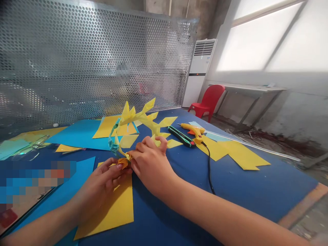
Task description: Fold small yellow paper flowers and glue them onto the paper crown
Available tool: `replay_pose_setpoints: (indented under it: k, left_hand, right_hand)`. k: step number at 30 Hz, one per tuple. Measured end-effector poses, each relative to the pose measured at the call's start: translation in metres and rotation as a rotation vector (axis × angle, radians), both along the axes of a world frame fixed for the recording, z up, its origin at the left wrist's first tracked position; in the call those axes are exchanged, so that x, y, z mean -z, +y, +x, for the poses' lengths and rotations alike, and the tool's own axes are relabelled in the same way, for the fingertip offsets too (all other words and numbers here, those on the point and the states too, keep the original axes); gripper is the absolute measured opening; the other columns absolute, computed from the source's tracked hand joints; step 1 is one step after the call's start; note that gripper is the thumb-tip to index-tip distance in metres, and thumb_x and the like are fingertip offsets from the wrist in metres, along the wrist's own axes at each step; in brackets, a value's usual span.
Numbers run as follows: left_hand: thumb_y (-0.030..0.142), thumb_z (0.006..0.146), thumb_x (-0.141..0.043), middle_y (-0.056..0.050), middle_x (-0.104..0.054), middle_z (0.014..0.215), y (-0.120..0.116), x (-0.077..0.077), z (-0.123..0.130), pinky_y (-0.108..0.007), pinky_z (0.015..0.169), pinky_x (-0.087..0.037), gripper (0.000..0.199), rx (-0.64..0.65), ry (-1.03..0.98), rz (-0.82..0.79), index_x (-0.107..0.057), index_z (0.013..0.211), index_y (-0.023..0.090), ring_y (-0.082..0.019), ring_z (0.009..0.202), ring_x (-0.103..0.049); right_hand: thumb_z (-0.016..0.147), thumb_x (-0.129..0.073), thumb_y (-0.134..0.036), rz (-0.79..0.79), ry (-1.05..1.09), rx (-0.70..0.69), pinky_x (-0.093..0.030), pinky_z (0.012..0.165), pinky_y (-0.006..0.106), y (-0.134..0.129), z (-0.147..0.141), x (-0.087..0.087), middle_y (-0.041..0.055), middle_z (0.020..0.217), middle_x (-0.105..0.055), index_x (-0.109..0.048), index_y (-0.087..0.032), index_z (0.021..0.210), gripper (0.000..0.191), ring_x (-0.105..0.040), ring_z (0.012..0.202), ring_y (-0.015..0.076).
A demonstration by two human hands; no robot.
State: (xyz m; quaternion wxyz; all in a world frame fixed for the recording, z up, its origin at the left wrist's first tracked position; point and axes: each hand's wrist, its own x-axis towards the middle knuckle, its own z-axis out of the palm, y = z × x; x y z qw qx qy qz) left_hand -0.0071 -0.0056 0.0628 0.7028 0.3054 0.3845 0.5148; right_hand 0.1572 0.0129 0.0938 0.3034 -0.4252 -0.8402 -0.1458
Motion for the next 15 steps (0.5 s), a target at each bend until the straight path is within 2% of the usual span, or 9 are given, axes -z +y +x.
replay_pose_setpoints:
  k: [5,15]
  left_hand:
    - [0.025,0.071,-0.085,-0.002,-0.077,0.084,0.0009,0.0009,-0.0004,-0.024,0.079,-0.056,0.024,0.007,-0.002,0.007,-0.066,0.084,0.018,-0.017,0.082,-0.074]
    - [0.022,0.083,-0.074,-0.006,-0.076,0.084,0.0020,0.0005,-0.0022,-0.028,0.083,-0.056,0.017,0.025,0.019,-0.009,-0.065,0.096,0.016,-0.019,0.085,-0.074]
  right_hand:
    - [0.087,-0.064,-0.015,0.000,0.001,-0.011,-0.016,0.095,0.044,0.0002,0.0007,0.0011,0.0007,0.080,-0.075,-0.074,-0.025,0.084,0.015,-0.058,0.089,0.0220]
    - [0.085,-0.066,-0.014,0.042,-0.005,-0.018,-0.017,0.093,0.042,0.0004,-0.0008,0.0015,-0.0004,0.081,-0.075,-0.074,-0.024,0.082,0.013,-0.059,0.087,0.0212]
